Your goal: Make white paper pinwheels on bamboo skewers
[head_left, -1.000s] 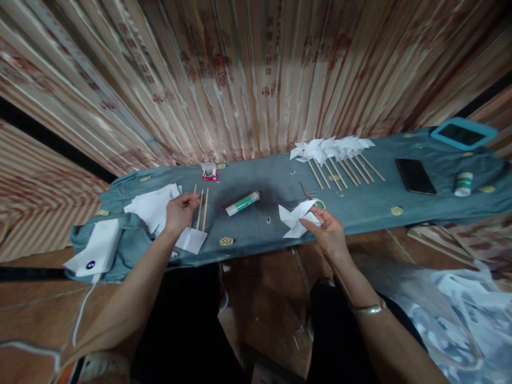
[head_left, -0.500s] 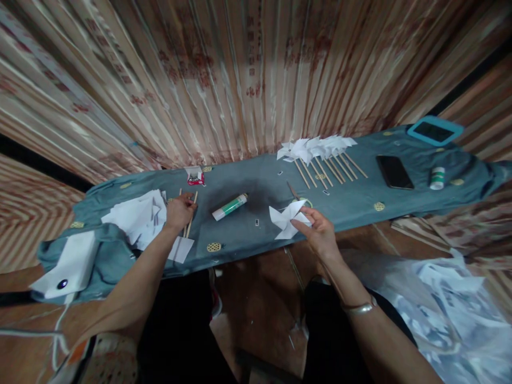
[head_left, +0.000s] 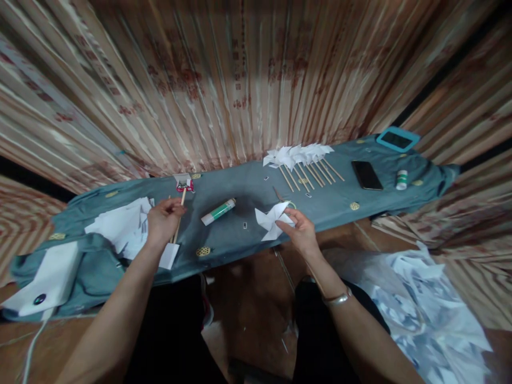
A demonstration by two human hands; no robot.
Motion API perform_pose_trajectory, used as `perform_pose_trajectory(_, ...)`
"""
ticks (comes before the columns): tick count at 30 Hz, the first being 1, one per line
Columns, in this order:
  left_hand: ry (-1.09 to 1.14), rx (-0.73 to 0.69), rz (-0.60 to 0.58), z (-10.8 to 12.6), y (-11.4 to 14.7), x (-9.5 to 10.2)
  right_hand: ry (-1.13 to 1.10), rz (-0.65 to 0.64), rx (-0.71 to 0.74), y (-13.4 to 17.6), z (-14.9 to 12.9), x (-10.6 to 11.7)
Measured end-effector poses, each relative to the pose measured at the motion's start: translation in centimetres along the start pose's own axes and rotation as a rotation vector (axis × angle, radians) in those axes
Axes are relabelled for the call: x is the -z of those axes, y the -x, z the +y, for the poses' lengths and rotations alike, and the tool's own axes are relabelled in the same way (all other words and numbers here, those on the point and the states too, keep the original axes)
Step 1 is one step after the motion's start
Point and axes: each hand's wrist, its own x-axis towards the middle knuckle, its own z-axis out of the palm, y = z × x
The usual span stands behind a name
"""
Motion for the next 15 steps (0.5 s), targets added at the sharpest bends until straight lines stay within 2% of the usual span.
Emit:
perform_pose_trajectory(2, 0.162, 0.014, 0.011, 2.0, 2.0, -0.1, -0.003, 0.000, 0.005, 0.1, -0.2, -0.1)
perform_pose_trajectory(4, 0.273, -0.034, 0.008, 4.0, 4.2, -0.6, 0.000, -0.003, 0.005, 0.1, -0.3, -0.3)
perform_pose_trajectory(6, 0.371, -0.058, -0.057, 5.6, 6.4, -1.5, -0.003, -0.010, 0.008, 0.1, -0.4, -0.5)
perform_pose_trajectory(8, 0.493, -0.024, -0.118, 6.4, 8.6, -2.9, -0.003, -0.015, 0.016, 0.1, -0.5, -0.7)
perform_pose_trajectory(9, 0.562, 0.020, -0.149, 6.6, 9.6, -3.7, 0.002, -0.015, 0.020, 0.1, -0.5, -0.8)
perform_pose_trajectory(12, 0.793, 0.226, -0.129, 6.2, 12.8, -6.1, 0.020, -0.021, 0.026, -0.1, -0.4, -1.1)
perform_pose_trajectory(15, 0.907, 0.388, -0.129, 5.1, 15.8, -7.6, 0.015, -0.015, 0.027, -0.4, -0.3, -1.3)
